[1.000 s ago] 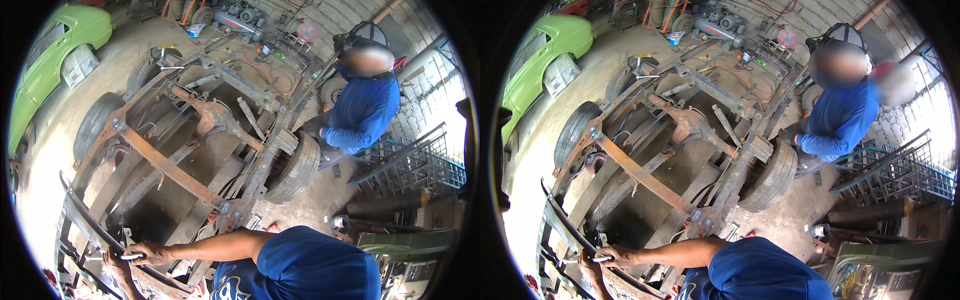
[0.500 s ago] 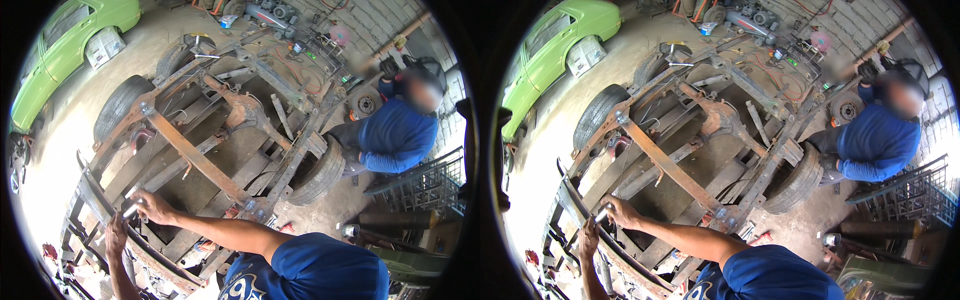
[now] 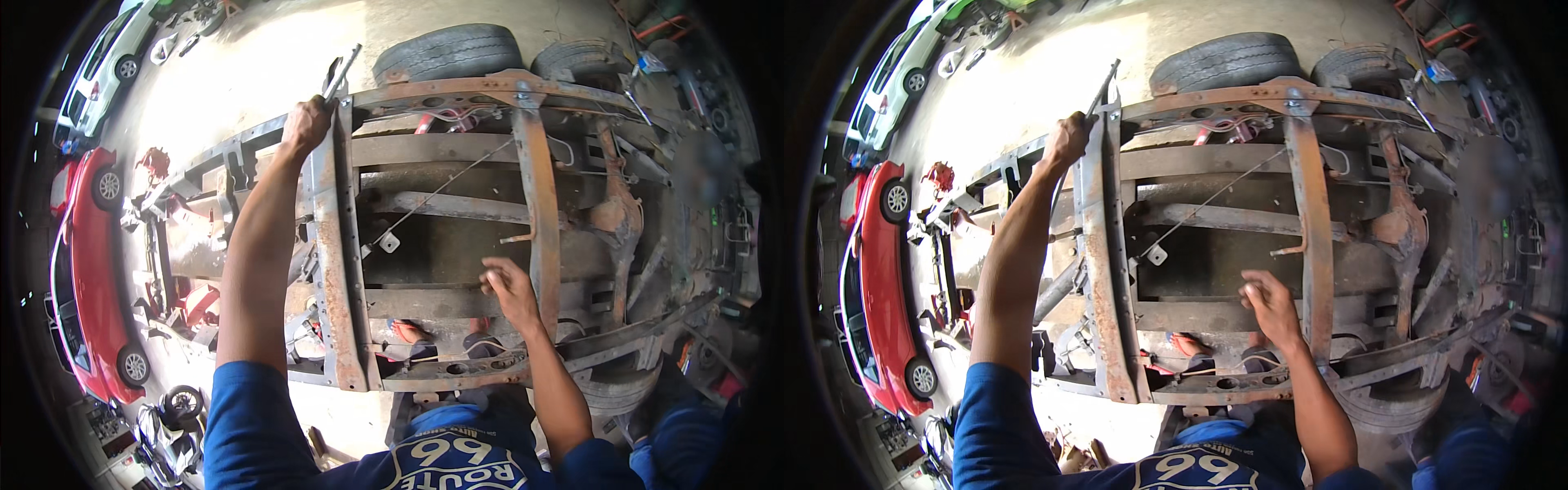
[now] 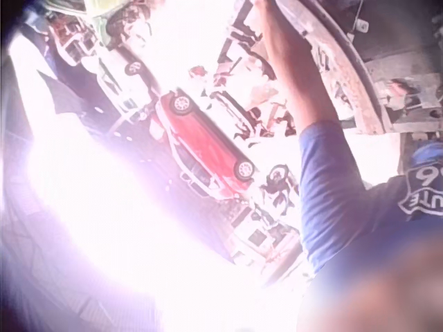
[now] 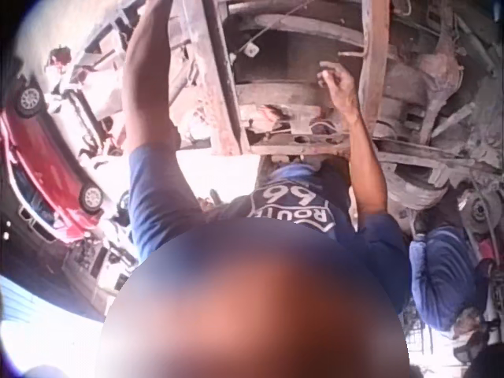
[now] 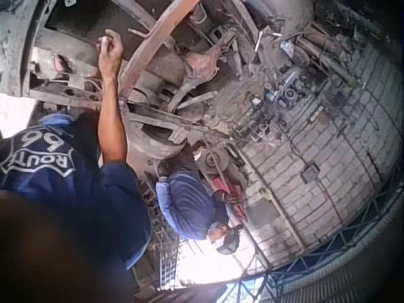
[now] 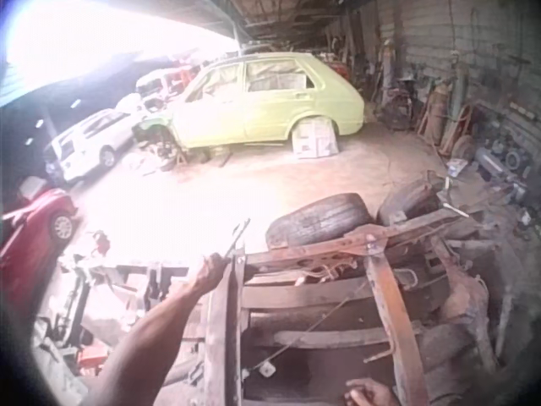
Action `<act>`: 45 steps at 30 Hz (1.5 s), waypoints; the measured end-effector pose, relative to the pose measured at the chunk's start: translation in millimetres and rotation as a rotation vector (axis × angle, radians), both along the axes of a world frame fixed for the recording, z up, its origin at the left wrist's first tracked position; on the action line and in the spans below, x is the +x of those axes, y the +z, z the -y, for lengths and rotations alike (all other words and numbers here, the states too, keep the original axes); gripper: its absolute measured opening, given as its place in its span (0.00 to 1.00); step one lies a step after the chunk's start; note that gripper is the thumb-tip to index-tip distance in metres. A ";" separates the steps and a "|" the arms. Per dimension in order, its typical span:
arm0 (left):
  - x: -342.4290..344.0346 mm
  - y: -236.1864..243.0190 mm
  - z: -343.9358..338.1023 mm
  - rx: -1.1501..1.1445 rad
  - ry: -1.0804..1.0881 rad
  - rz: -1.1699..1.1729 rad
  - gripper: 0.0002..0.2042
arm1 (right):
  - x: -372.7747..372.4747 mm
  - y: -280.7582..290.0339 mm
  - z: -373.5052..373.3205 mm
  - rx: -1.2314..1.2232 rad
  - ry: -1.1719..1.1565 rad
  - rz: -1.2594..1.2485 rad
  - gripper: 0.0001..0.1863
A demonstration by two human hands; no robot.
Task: The person uses a wrench to loosen and remove bolts from a car chassis frame in a workshop. He repeatedly positions the wrench, turns it, and removes fasteners from various points on the frame. After finishing, he walks away from the frame toward the workshop entrance.
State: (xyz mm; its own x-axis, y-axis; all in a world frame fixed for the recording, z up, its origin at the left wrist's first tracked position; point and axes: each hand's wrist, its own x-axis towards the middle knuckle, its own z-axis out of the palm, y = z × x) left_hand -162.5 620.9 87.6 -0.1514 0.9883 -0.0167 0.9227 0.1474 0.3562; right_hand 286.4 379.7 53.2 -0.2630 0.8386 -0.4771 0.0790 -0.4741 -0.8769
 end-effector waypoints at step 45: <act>149.0 44.1 332.9 -0.062 -0.503 0.035 0.23 | -159.4 -41.0 112.5 0.839 0.762 0.422 0.29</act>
